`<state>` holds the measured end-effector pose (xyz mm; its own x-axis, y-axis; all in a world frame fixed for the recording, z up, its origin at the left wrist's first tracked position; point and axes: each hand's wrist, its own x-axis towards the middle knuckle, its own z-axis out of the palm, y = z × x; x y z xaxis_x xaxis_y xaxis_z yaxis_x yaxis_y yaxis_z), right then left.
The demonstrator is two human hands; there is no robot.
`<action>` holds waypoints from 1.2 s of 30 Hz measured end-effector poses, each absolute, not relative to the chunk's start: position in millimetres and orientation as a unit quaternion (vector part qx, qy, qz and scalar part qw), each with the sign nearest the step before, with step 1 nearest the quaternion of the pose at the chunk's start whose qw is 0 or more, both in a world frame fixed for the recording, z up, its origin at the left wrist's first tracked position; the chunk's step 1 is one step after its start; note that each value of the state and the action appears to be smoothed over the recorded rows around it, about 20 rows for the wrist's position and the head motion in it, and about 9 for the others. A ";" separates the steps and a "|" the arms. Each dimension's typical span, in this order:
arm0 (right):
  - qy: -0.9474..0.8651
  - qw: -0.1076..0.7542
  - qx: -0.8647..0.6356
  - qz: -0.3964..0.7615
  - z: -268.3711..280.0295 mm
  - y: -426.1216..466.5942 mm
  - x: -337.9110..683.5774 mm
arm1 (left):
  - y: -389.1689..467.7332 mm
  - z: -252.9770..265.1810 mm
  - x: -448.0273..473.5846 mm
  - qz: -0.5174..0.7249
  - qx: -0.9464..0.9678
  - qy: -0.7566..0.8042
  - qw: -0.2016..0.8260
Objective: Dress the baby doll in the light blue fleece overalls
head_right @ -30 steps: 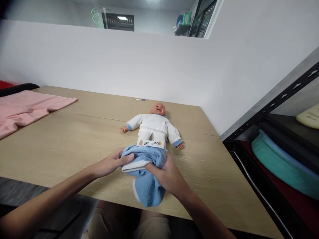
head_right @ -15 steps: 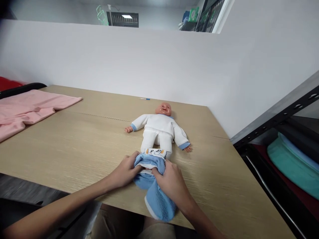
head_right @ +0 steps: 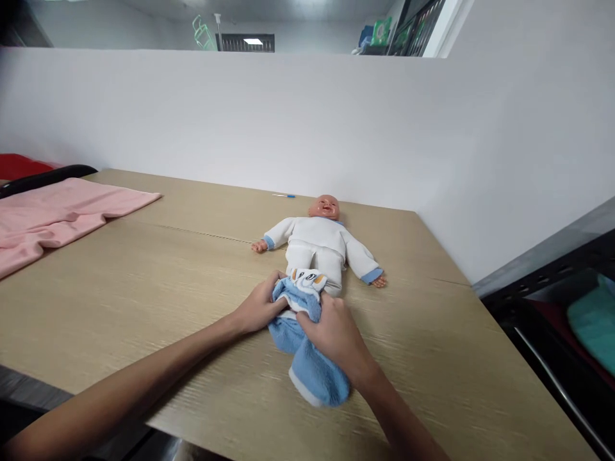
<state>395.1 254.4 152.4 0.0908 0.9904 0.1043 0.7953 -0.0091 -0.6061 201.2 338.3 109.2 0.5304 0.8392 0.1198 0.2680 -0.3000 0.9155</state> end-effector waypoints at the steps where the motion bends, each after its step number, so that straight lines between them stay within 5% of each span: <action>1: -0.654 0.269 -0.682 0.188 155.0 250.9 392.1 | 338.9 106.5 200.1 0.316 0.741 0.345 0.482; 5: -0.664 0.224 -0.687 0.192 161.7 236.6 381.2 | 334.1 105.1 194.0 0.299 0.749 0.308 0.504; 12: -0.679 0.094 -0.713 0.149 165.6 224.9 377.8 | 313.3 118.1 188.2 0.173 0.833 0.393 0.350; 17: -0.693 0.067 -0.692 0.190 166.5 219.0 377.5 | 310.5 113.5 185.9 0.154 0.864 0.336 0.342; 27: -0.672 0.330 -0.598 0.285 152.7 233.0 403.8 | 309.5 104.7 191.1 0.321 0.719 0.295 0.541; 36: -0.662 0.404 -0.612 0.154 131.9 245.5 413.3 | 327.5 113.4 186.1 0.418 0.755 0.274 0.424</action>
